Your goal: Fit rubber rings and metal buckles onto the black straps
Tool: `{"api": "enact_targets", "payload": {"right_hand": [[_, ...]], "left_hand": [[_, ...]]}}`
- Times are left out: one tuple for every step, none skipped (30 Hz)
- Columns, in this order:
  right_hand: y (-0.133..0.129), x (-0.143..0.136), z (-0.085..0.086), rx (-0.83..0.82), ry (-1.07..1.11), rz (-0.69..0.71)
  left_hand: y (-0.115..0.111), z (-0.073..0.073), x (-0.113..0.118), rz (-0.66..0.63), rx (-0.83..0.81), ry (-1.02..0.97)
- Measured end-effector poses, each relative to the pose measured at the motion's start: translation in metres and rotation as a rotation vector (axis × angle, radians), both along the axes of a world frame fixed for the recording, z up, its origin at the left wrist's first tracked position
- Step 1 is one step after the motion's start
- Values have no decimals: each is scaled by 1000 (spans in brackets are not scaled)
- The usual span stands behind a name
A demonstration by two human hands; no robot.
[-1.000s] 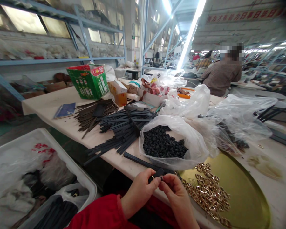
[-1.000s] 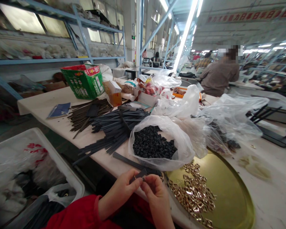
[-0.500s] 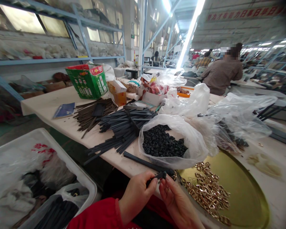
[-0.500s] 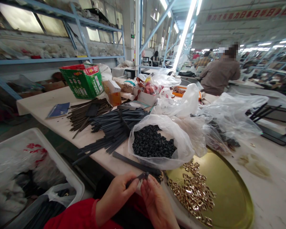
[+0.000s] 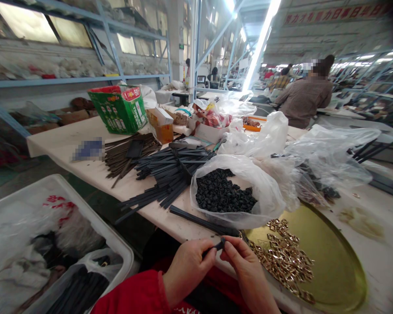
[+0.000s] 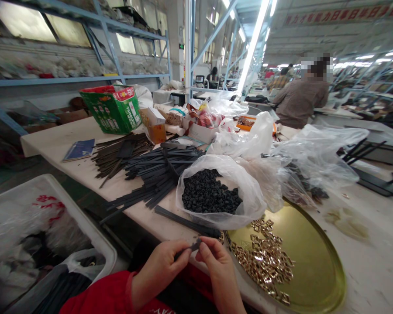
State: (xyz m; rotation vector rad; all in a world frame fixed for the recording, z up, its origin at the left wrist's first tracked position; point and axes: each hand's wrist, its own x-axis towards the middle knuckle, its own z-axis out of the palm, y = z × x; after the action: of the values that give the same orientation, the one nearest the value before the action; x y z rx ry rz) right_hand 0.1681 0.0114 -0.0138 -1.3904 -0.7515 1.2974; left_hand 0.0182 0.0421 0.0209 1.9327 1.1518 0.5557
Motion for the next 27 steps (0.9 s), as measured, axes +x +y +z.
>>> {"api": "enact_targets", "payload": {"right_hand": [[0,0,0,7,-3,4],[0,0,0,17,-15,11],[0,0,-1,32,-43,19],[0,1,-2,52,-85,34],[-1,2,-3,76,-139,53],[-1,3,-4,100,-199,77],[-2,4,-5,123,-259,102],[-2,5,-6,143,-312,127],[-3,6,-6,162,-352,151],[-3,6,-7,181,-384,174],[-4,7,-7,199,-410,192],[-4,8,-7,212,-425,206],[-4,8,-7,214,-420,214],[-3,9,-7,200,-387,219],[-4,8,-7,168,-327,224],[-4,8,-7,124,-245,229],[-5,6,-8,75,-151,237],[-6,4,-10,30,-58,242],[-7,2,-12,-5,28,239],[-9,-1,-14,-30,106,229],[-11,-4,-17,-46,176,212],[-12,-7,-20,-53,238,189],[-14,-9,-23,-56,290,165],[-15,-10,-26,-55,328,139],[-15,-11,-27,-53,353,111],[-15,-11,-27,-50,370,76],[-15,-11,-27,-44,381,38]], "left_hand": [[0,0,0,-9,5,9],[0,0,-1,-20,11,19],[0,0,-1,-32,16,31],[0,0,-1,-38,18,42],[-1,1,-1,-40,14,50],[-1,1,-2,-37,7,55],[-1,1,-2,-30,-3,58],[-1,1,-2,-18,-13,61],[-2,1,-3,-10,-24,63],[-2,1,-3,-6,-33,62],[-2,1,-4,-7,-42,60],[-2,0,-4,-10,-49,55],[-2,0,-5,-17,-55,49],[-2,0,-5,-26,-60,42],[-2,-1,-6,-33,-64,35],[-3,-2,-5,-35,-70,28],[-4,-3,-5,-35,-77,18],[-5,-5,-4,-33,-88,1],[-6,-8,-3,-29,-104,-23],[-7,-10,-2,-27,-124,-55],[-9,-12,0,-26,-144,-88],[-10,-15,1,-24,-161,-117],[-11,-17,3,-19,-174,-134],[-12,-18,4,-12,-183,-136],[-12,-18,4,-10,-188,-128],[-12,-18,4,-13,-191,-116],[-12,-17,4,-23,-194,-111]]}}
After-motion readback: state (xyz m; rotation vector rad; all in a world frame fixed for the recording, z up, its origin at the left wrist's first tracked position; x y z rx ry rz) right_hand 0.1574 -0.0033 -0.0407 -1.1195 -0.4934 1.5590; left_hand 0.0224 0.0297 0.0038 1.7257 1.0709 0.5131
